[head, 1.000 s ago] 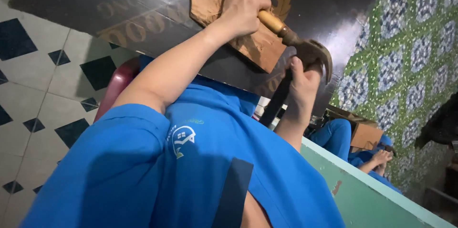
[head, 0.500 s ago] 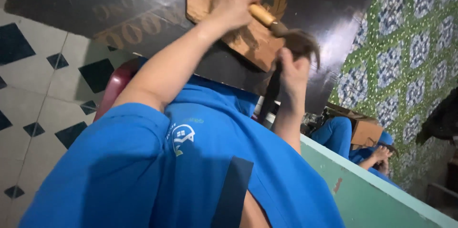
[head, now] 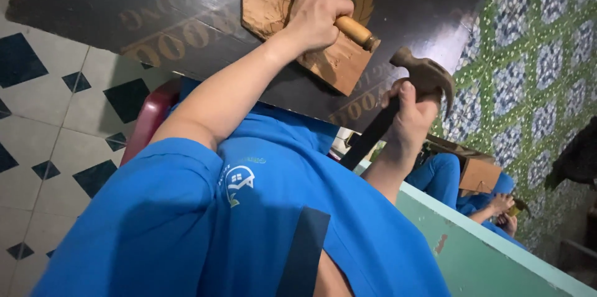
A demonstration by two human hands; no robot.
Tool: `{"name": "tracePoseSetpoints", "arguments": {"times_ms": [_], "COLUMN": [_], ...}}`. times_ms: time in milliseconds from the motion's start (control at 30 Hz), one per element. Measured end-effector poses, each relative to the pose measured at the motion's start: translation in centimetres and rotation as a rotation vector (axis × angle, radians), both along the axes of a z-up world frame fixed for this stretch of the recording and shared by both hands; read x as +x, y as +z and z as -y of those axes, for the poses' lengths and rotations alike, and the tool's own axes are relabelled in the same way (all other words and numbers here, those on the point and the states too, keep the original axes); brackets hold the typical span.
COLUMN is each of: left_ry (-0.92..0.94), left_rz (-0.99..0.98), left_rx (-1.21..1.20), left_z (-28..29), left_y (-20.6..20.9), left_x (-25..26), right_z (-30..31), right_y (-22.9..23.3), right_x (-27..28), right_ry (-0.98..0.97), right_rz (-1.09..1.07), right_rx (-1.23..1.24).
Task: Carving a decorative pattern into a wooden board using a hammer and a chisel.
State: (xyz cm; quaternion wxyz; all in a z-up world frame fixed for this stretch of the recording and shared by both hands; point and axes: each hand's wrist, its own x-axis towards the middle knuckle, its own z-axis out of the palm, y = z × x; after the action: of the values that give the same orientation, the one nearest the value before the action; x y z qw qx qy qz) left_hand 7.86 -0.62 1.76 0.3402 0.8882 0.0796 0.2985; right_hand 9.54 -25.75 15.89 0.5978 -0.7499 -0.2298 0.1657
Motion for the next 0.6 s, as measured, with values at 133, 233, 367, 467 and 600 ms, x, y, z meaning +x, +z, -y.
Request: {"name": "tracePoseSetpoints", "arguments": {"times_ms": [133, 233, 367, 467, 600], "left_ry": [0.003, 0.006, 0.011, 0.01, 0.057], "left_rz": [0.043, 0.034, 0.004, 0.002, 0.05], "left_rx": [0.013, -0.002, -0.007, 0.035, 0.184], "left_z": [-0.5, -1.3, -1.7, -1.9, -2.4], "left_y": [-0.1, -0.2, -0.4, -0.6, -1.1], "left_x": [-0.3, -0.6, -0.6, -0.9, -0.7], "right_z": [-2.3, -3.0, -3.3, -2.7, -4.9], "right_y": [-0.2, -0.4, -2.3, -2.4, -3.1], "right_x": [-0.7, -1.1, 0.3, 0.1, -0.2], "right_ry": [-0.003, 0.074, 0.053, 0.029, 0.024], "right_rz": [-0.172, -0.035, -0.006, 0.021, 0.021], "right_rx": [-0.113, -0.137, -0.013, -0.188, -0.146]}}
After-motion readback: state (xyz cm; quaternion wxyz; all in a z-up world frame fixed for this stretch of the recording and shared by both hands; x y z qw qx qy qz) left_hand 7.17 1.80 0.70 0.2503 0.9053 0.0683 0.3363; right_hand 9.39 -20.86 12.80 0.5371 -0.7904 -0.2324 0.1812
